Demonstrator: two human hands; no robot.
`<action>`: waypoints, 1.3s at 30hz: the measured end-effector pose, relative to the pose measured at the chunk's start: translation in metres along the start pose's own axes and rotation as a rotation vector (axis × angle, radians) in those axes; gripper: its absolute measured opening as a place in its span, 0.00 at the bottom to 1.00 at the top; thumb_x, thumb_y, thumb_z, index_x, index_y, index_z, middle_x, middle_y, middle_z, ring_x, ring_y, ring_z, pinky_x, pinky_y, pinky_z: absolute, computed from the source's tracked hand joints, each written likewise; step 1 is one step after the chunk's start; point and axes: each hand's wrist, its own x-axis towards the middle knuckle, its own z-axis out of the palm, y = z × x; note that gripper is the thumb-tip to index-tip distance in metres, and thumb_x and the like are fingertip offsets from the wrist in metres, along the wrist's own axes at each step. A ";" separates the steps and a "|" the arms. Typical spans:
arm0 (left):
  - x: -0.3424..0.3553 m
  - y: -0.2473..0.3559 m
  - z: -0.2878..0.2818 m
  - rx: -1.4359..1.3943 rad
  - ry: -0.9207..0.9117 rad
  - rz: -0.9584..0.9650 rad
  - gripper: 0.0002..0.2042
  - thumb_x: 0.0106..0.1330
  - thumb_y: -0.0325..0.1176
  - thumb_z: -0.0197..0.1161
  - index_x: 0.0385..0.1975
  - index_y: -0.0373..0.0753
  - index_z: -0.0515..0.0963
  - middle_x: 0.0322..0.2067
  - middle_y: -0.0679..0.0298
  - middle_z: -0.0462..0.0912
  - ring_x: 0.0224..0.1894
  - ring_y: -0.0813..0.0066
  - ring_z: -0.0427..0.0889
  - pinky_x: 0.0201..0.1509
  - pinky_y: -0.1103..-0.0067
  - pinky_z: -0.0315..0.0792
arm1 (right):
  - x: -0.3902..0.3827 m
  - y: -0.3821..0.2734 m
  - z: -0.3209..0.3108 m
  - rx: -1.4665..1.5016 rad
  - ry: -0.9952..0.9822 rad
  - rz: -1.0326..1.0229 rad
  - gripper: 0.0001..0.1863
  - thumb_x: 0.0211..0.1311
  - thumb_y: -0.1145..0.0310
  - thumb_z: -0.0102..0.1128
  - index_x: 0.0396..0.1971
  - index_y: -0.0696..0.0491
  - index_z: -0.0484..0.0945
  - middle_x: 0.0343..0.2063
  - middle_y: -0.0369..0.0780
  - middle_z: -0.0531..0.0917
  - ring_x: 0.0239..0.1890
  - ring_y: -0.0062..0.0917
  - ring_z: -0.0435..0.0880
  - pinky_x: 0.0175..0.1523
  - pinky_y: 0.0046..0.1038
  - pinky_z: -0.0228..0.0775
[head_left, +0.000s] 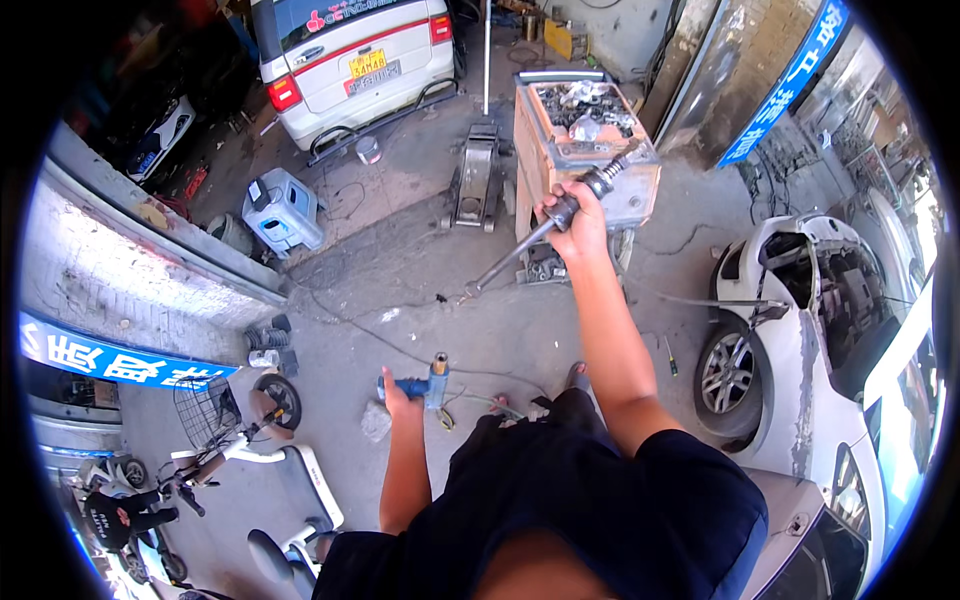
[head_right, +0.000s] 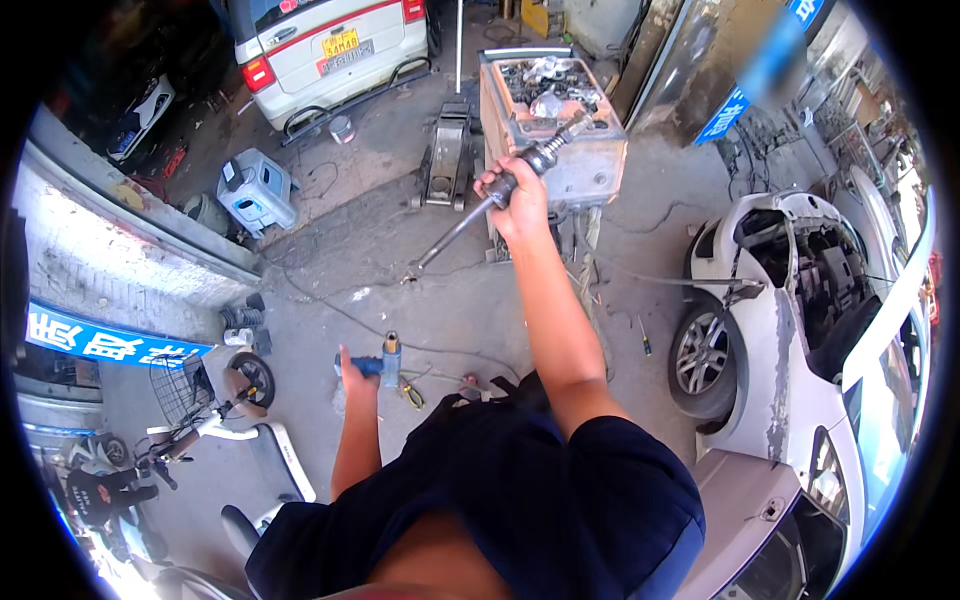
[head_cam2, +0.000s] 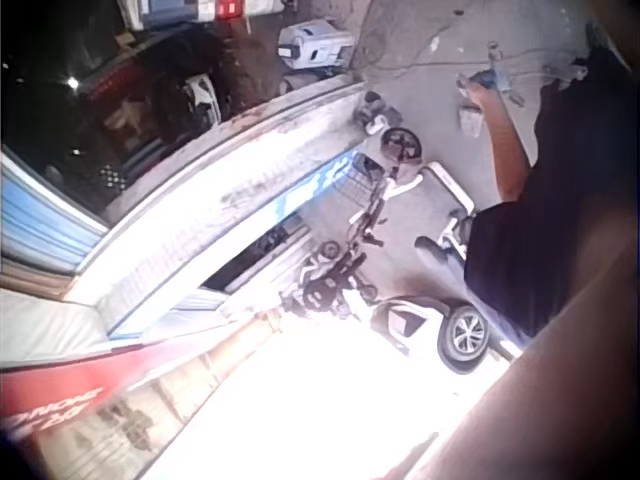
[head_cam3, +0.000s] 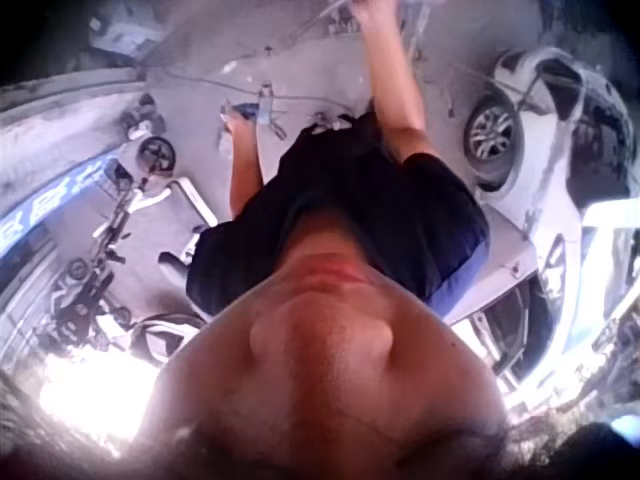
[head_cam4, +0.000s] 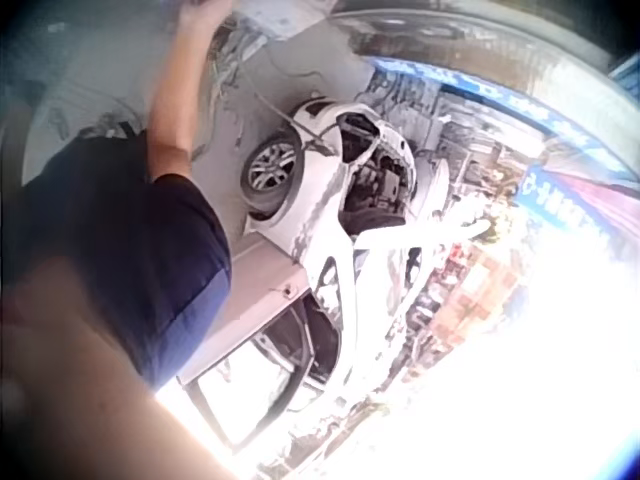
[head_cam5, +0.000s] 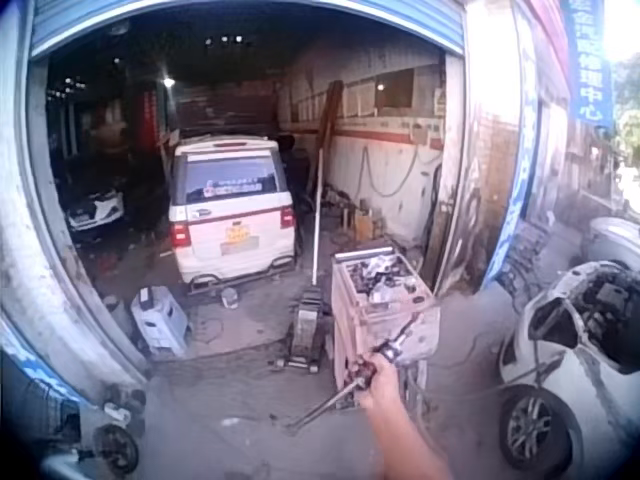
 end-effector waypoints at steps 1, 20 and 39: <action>-0.014 0.011 -0.012 0.034 0.027 -0.007 0.25 0.63 0.51 0.63 0.51 0.40 0.68 0.39 0.61 0.81 0.37 0.61 0.80 0.41 0.63 0.77 | -0.015 0.007 -0.016 0.028 0.066 -0.003 0.08 0.53 0.69 0.62 0.28 0.50 0.70 0.24 0.37 0.74 0.26 0.28 0.76 0.36 0.39 0.73; -0.065 -0.162 0.188 0.676 -0.182 -0.322 0.18 0.57 0.43 0.73 0.34 0.41 0.73 0.25 0.66 0.70 0.25 0.70 0.72 0.31 0.69 0.73 | -0.221 -0.145 -0.128 -0.029 0.547 -0.665 0.06 0.55 0.75 0.57 0.29 0.52 0.69 0.23 0.37 0.73 0.26 0.27 0.74 0.36 0.39 0.71; -0.118 -0.379 0.339 1.343 -0.439 -0.373 0.32 0.55 0.54 0.71 0.52 0.42 0.68 0.42 0.63 0.67 0.44 0.67 0.68 0.53 0.67 0.68 | -0.223 -0.194 -0.293 -0.471 0.392 -0.425 0.17 0.51 0.70 0.73 0.39 0.55 0.75 0.35 0.36 0.81 0.40 0.21 0.79 0.49 0.27 0.72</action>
